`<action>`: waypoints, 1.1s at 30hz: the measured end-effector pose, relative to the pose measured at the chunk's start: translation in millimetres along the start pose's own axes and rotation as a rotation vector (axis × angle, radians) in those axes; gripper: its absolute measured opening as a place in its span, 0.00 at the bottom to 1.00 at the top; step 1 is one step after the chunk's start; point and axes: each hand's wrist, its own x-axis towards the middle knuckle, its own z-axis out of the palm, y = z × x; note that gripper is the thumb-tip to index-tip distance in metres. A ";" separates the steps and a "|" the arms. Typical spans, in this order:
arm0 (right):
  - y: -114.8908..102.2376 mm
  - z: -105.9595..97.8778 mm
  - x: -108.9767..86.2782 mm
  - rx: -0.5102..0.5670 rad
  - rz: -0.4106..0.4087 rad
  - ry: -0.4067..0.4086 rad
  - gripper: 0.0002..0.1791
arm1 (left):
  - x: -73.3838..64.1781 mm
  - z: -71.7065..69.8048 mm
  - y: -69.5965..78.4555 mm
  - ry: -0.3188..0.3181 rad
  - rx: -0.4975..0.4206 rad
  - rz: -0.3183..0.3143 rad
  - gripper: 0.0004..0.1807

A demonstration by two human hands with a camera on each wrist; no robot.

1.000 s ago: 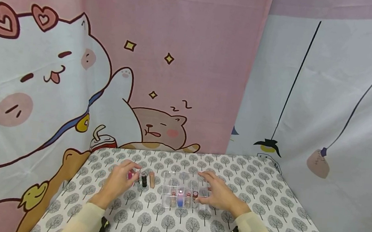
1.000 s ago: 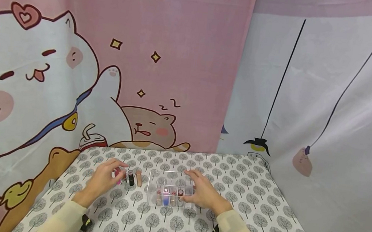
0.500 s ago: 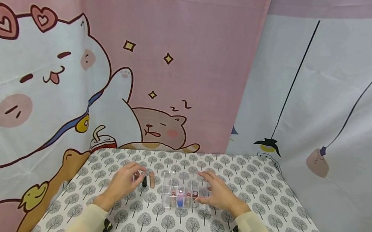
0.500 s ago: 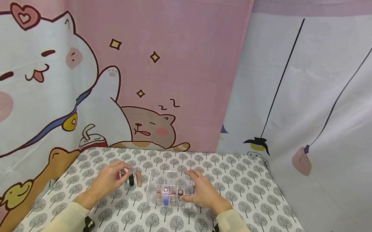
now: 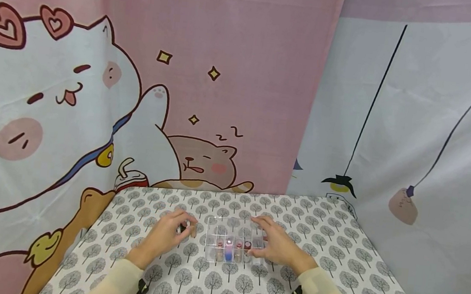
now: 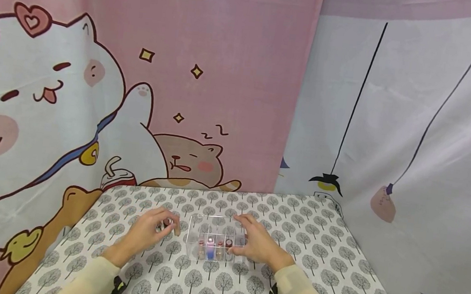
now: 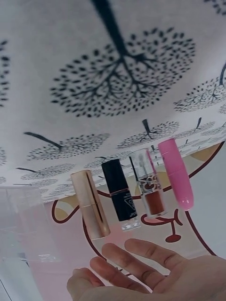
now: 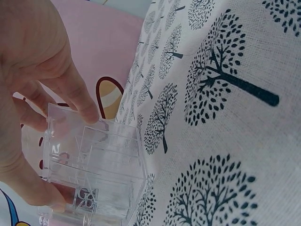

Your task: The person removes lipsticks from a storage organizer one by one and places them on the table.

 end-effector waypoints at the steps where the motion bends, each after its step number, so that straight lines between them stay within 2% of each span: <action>1: 0.0 0.2 0.0 -0.005 0.003 0.002 0.61 | 0.0 0.9 1.4 -0.009 -0.002 -0.004 0.11; 9: 1.1 0.8 0.1 -0.001 0.008 0.006 0.61 | 1.6 7.2 9.1 -0.071 -0.027 0.015 0.12; 14: 2.2 1.0 0.3 0.005 0.005 0.007 0.61 | 2.0 9.5 13.4 -0.144 -0.030 -0.025 0.12; 17: 2.2 0.7 0.4 0.017 0.006 0.004 0.60 | 1.6 10.4 16.9 -0.164 -0.031 -0.041 0.13; 22: 1.1 0.3 -0.1 0.016 0.006 0.007 0.60 | 2.6 13.2 22.2 -0.143 -0.052 -0.010 0.13; 33: -0.3 0.3 -0.6 0.015 0.009 0.007 0.60 | 8.3 24.0 28.9 -0.094 -0.085 0.129 0.16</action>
